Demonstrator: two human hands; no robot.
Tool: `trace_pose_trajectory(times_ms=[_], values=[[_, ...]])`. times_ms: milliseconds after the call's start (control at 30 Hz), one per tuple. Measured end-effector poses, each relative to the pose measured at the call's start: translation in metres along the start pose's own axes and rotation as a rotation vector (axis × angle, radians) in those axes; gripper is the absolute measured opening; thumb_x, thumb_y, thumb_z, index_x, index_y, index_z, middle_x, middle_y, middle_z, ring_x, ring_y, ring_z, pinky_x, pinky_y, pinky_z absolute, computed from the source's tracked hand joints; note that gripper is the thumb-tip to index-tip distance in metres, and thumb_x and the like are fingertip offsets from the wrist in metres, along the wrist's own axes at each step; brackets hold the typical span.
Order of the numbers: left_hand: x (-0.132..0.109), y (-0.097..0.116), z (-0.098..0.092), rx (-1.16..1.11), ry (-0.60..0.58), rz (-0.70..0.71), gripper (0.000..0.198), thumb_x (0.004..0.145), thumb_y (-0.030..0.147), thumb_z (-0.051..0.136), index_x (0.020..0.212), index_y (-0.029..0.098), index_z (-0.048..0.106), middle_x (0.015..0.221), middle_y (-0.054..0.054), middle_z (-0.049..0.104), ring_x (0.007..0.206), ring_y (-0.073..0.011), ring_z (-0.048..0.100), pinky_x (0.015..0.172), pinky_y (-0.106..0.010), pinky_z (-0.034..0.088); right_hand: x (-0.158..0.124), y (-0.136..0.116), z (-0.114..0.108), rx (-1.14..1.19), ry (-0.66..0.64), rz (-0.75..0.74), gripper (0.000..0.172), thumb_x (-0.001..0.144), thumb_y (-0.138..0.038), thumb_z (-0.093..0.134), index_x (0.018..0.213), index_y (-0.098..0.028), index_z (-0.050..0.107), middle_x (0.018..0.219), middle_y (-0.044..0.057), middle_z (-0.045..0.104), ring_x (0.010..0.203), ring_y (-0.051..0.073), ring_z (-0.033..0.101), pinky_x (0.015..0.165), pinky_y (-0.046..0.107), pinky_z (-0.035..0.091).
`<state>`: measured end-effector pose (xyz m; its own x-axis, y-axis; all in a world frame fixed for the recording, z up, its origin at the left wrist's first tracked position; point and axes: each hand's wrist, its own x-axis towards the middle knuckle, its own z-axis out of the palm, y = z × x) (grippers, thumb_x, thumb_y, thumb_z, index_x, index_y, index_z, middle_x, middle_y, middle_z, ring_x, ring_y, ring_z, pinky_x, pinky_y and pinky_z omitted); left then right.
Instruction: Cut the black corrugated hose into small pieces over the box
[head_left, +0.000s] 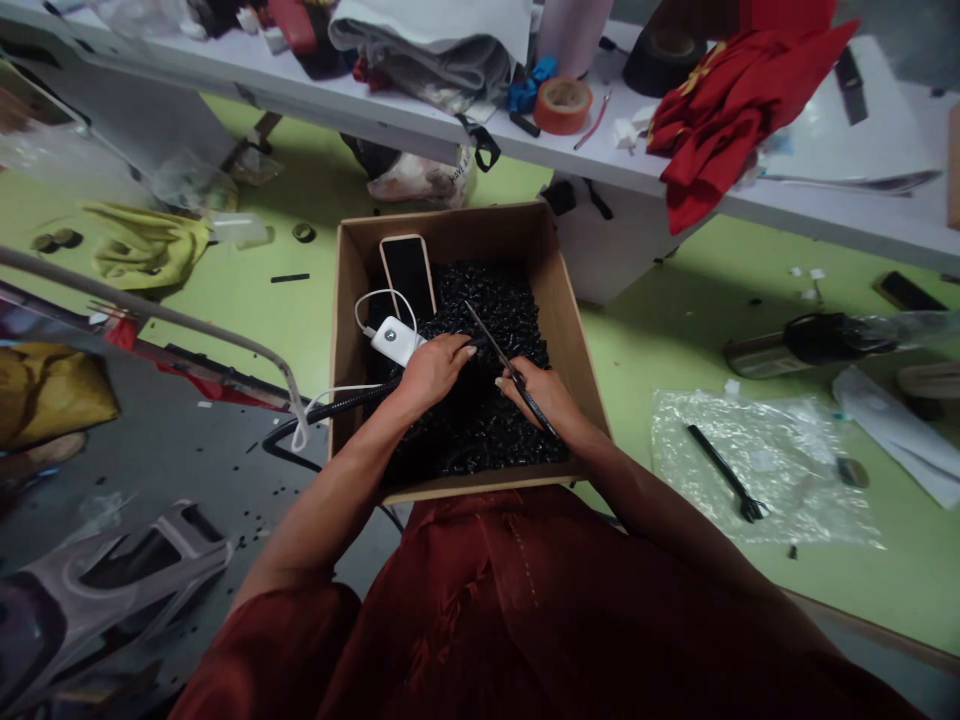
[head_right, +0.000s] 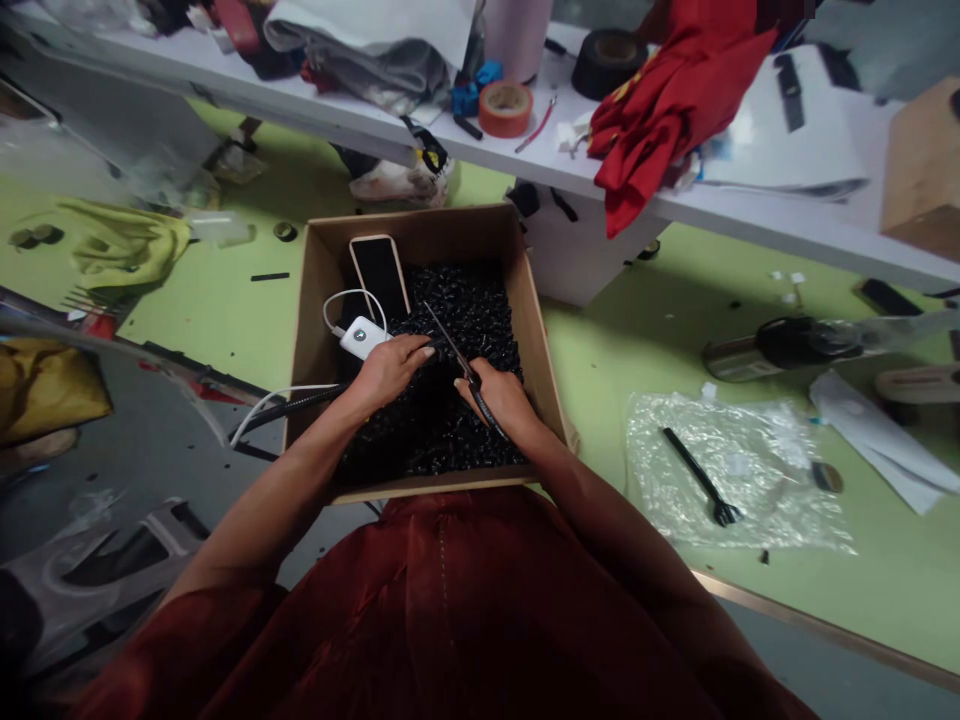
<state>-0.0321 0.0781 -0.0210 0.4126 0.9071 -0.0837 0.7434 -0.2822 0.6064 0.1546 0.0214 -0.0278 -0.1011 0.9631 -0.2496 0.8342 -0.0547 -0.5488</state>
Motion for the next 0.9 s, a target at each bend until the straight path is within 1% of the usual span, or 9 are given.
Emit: trace_pose_trajectory(times_ms=[100, 200, 267, 367, 500, 633, 700, 767, 900], values=[[-0.001, -0.001, 0.0, 0.073, -0.029, -0.029, 0.036, 0.091, 0.025, 0.044, 0.12, 0.011, 0.06, 0.114, -0.012, 0.066, 0.104, -0.0217, 0.061, 0.094, -0.034, 0.046, 0.0, 0.0, -0.002, 0.011, 0.03, 0.016, 0.022, 0.088, -0.038, 0.049, 0.103, -0.024, 0.057, 0.089, 0.006, 0.071, 0.083, 0.023, 0.067, 0.071, 0.029, 0.044], [-0.002, -0.005, 0.002, 0.145, -0.049, -0.033, 0.041, 0.087, 0.017, 0.047, 0.127, 0.01, 0.054, 0.122, -0.013, 0.062, 0.109, -0.0215, 0.06, 0.096, -0.033, 0.045, -0.001, 0.003, -0.004, 0.108, 0.055, 0.025, 0.029, 0.089, -0.042, 0.046, 0.11, -0.023, 0.055, 0.085, 0.005, 0.069, 0.075, 0.022, 0.066, 0.068, 0.029, 0.045], [-0.004, -0.005, 0.003, 0.199, -0.091, -0.022, 0.04, 0.086, 0.015, 0.046, 0.125, 0.011, 0.054, 0.119, -0.013, 0.063, 0.108, -0.0211, 0.06, 0.094, -0.032, 0.046, -0.002, 0.006, -0.005, 0.189, 0.086, 0.023, 0.035, 0.09, -0.044, 0.044, 0.115, -0.022, 0.052, 0.081, 0.005, 0.068, 0.069, 0.02, 0.064, 0.066, 0.03, 0.046], [-0.009, 0.0, 0.003, 0.32, -0.189, -0.009, 0.03, 0.088, 0.017, 0.043, 0.114, 0.014, 0.059, 0.108, -0.012, 0.066, 0.099, -0.021, 0.063, 0.086, -0.03, 0.049, -0.002, 0.009, -0.006, 0.258, 0.134, 0.011, 0.04, 0.09, -0.047, 0.042, 0.119, -0.021, 0.05, 0.08, 0.005, 0.067, 0.067, 0.019, 0.062, 0.065, 0.031, 0.046], [-0.016, 0.012, 0.003, 0.456, -0.314, 0.048, 0.024, 0.091, 0.02, 0.04, 0.103, 0.014, 0.06, 0.098, -0.013, 0.066, 0.088, -0.0233, 0.066, 0.074, -0.031, 0.05, -0.002, 0.009, -0.006, 0.321, 0.16, 0.012, 0.04, 0.089, -0.049, 0.042, 0.115, -0.021, 0.052, 0.083, 0.006, 0.067, 0.066, 0.018, 0.062, 0.064, 0.031, 0.047], [-0.02, 0.02, 0.006, 0.489, -0.391, 0.096, 0.024, 0.091, 0.025, 0.042, 0.103, 0.014, 0.06, 0.097, -0.014, 0.067, 0.088, -0.025, 0.067, 0.073, -0.033, 0.051, -0.001, 0.009, -0.006, 0.36, 0.174, 0.025, 0.04, 0.088, -0.05, 0.043, 0.113, -0.02, 0.052, 0.082, 0.005, 0.066, 0.062, 0.016, 0.06, 0.062, 0.029, 0.047], [-0.021, 0.022, 0.007, 0.495, -0.399, 0.096, 0.024, 0.091, 0.028, 0.045, 0.102, 0.015, 0.061, 0.096, -0.013, 0.068, 0.087, -0.0248, 0.067, 0.073, -0.032, 0.051, 0.0, 0.009, -0.006, 0.35, 0.175, 0.025, 0.04, 0.089, -0.051, 0.043, 0.112, -0.02, 0.053, 0.081, 0.004, 0.066, 0.06, 0.016, 0.06, 0.061, 0.029, 0.047], [-0.021, 0.023, 0.006, 0.491, -0.372, 0.086, 0.025, 0.091, 0.032, 0.046, 0.102, 0.015, 0.061, 0.096, -0.012, 0.068, 0.087, -0.025, 0.067, 0.072, -0.032, 0.051, 0.0, 0.009, -0.006, 0.304, 0.16, 0.033, 0.038, 0.089, -0.049, 0.043, 0.112, -0.02, 0.053, 0.083, 0.004, 0.067, 0.062, 0.017, 0.061, 0.062, 0.029, 0.047], [-0.021, 0.02, -0.003, 0.529, -0.23, 0.042, 0.027, 0.092, 0.033, 0.044, 0.101, 0.013, 0.061, 0.096, -0.013, 0.067, 0.088, -0.0267, 0.066, 0.069, -0.032, 0.049, 0.004, 0.009, -0.005, 0.036, 0.051, 0.085, 0.035, 0.088, -0.044, 0.048, 0.115, -0.022, 0.054, 0.092, 0.007, 0.07, 0.081, 0.023, 0.066, 0.07, 0.031, 0.046]])
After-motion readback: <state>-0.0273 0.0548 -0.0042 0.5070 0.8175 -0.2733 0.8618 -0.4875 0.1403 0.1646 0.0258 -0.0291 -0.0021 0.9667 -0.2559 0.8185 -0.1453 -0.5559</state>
